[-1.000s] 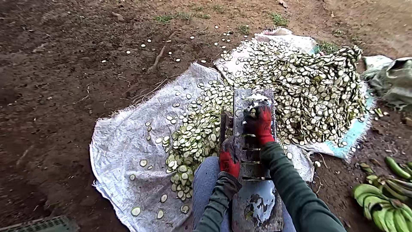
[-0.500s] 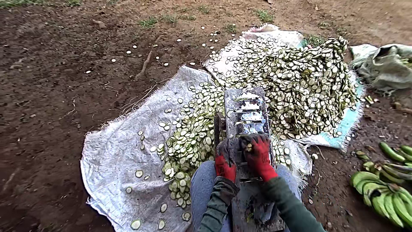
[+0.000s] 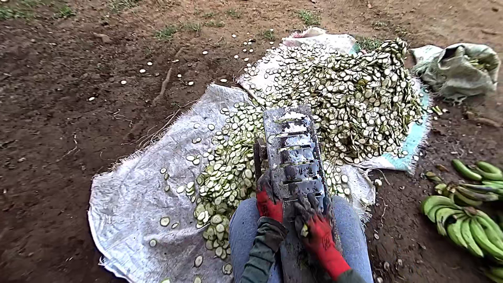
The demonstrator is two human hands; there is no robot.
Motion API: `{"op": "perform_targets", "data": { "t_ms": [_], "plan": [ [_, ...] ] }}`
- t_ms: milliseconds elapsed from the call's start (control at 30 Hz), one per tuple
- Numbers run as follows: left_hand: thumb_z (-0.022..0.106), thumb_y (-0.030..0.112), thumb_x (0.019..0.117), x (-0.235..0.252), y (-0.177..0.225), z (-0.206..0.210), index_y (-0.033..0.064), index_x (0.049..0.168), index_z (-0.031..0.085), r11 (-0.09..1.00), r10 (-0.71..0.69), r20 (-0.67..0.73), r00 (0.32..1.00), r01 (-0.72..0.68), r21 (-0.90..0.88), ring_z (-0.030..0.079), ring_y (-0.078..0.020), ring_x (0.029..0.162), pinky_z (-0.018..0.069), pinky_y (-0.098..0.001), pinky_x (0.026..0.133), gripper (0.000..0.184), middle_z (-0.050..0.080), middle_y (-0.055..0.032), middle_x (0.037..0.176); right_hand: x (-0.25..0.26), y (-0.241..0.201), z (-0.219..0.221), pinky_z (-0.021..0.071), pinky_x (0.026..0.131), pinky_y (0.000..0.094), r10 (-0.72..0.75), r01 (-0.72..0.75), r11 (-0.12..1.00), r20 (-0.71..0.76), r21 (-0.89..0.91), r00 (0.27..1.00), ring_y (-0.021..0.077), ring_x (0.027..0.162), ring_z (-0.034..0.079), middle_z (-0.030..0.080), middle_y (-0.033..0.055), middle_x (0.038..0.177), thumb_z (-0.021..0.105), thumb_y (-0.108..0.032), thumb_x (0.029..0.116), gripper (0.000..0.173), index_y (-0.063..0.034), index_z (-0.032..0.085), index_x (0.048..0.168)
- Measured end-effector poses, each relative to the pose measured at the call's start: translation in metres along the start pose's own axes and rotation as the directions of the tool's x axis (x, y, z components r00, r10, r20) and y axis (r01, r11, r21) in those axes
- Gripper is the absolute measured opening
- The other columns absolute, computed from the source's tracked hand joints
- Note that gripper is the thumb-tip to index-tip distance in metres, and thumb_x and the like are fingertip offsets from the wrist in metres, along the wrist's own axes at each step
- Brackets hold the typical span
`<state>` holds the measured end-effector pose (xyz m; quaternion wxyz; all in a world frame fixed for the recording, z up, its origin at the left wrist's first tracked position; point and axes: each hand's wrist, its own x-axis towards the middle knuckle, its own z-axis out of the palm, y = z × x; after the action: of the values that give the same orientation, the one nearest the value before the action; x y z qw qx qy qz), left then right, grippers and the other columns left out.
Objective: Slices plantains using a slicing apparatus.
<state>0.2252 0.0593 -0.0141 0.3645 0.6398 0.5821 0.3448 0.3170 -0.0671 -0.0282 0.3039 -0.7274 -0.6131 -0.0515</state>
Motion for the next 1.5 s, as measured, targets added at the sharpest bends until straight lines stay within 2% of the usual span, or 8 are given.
{"op": "perform_targets", "data": {
  "t_ms": [100,200,500,700,933,1100,1267,1500],
  "plan": [
    [0.062,-0.005,0.0868,0.001,-0.005,0.003,-0.0152,0.147,0.039,1.000,0.021,-0.008,1.000,-0.021,-0.023,0.044,-0.0421,0.142,0.0311,-0.0455,0.121,0.065,0.046,-0.0353,0.147,0.132,0.012,0.006,0.0178,0.120,0.0694,0.184,-0.177,0.983,0.350,-0.051,0.919,0.0435,0.144,0.043,0.057,0.0201,0.147,0.056,-0.030,0.0980,0.056,-0.0058,0.054,0.149],
    [0.063,-0.006,0.0832,-0.001,-0.004,0.001,-0.0170,0.146,0.039,1.000,0.021,-0.033,0.999,-0.021,-0.015,0.043,-0.0440,0.141,0.0305,-0.0455,0.120,0.068,0.045,-0.0375,0.147,0.218,0.022,0.025,0.0353,0.110,0.0700,0.257,-0.253,0.966,0.353,-0.057,0.900,0.0478,0.133,0.051,0.058,0.0267,0.139,0.064,-0.028,0.0983,0.050,-0.0017,0.057,0.141],
    [0.060,-0.006,0.0884,0.005,-0.004,0.006,-0.0097,0.149,0.041,0.998,0.038,-0.020,0.999,-0.039,-0.053,0.045,-0.0378,0.141,0.0317,-0.0440,0.120,0.063,0.048,-0.0306,0.148,-0.001,0.008,-0.020,0.0316,0.108,0.0766,0.195,-0.202,0.979,0.229,0.009,0.954,0.0512,0.129,0.057,0.067,0.0235,0.131,0.063,-0.028,0.0874,0.054,0.0017,0.067,0.132],
    [0.059,-0.002,0.0912,0.005,-0.008,0.005,-0.0113,0.148,0.040,0.995,0.025,-0.035,0.999,-0.028,-0.095,0.048,-0.0338,0.140,0.0331,-0.0411,0.120,0.061,0.051,-0.0294,0.146,0.156,0.022,-0.006,0.0293,0.118,0.0620,0.359,-0.324,0.932,0.562,-0.165,0.745,0.0416,0.146,0.040,0.047,0.0220,0.154,0.057,-0.041,0.0983,0.070,-0.0179,0.035,0.161],
    [0.053,0.001,0.0930,0.009,-0.005,0.005,-0.0090,0.147,0.042,0.969,0.141,-0.055,0.988,-0.149,-0.196,0.050,-0.0236,0.138,0.0360,-0.0325,0.117,0.056,0.052,-0.0246,0.147,0.296,0.055,0.052,0.0286,0.119,0.0646,0.299,-0.295,0.953,0.317,-0.060,0.900,0.0441,0.147,0.036,0.040,0.0263,0.157,0.067,-0.048,0.0915,0.081,-0.0376,0.028,0.162],
    [0.052,0.003,0.0930,0.007,-0.003,0.004,-0.0109,0.148,0.038,0.956,0.184,-0.017,0.983,-0.183,-0.231,0.049,-0.0234,0.138,0.0361,-0.0313,0.116,0.059,0.049,-0.0261,0.148,0.332,0.064,0.063,0.0222,0.117,0.0694,0.272,-0.264,0.962,0.211,-0.069,0.939,0.0436,0.147,0.034,0.045,0.0203,0.155,0.061,-0.054,0.0935,0.058,-0.0331,0.055,0.148],
    [0.052,0.006,0.0961,0.012,-0.012,0.008,-0.0096,0.147,0.040,0.944,0.226,-0.004,0.974,-0.220,-0.246,0.052,-0.0161,0.133,0.0397,-0.0271,0.113,0.055,0.052,-0.0227,0.145,0.368,0.092,0.042,0.0486,0.101,0.0607,0.583,-0.552,0.755,0.023,0.353,0.812,0.0379,0.124,0.060,0.066,0.0177,0.130,0.063,-0.031,0.0992,0.042,-0.0185,0.064,0.139],
    [0.048,0.001,0.1000,0.012,-0.019,0.004,-0.0170,0.143,0.038,0.923,0.305,0.032,0.952,-0.288,-0.255,0.053,-0.0145,0.131,0.0419,-0.0245,0.111,0.048,0.052,-0.0255,0.142,0.119,0.164,-0.027,0.0522,0.102,0.0538,0.672,-0.555,0.648,-0.048,0.522,0.739,0.0322,0.118,0.066,0.068,0.0151,0.130,0.061,-0.019,0.1026,0.039,-0.0141,0.062,0.142]
  ]
}}
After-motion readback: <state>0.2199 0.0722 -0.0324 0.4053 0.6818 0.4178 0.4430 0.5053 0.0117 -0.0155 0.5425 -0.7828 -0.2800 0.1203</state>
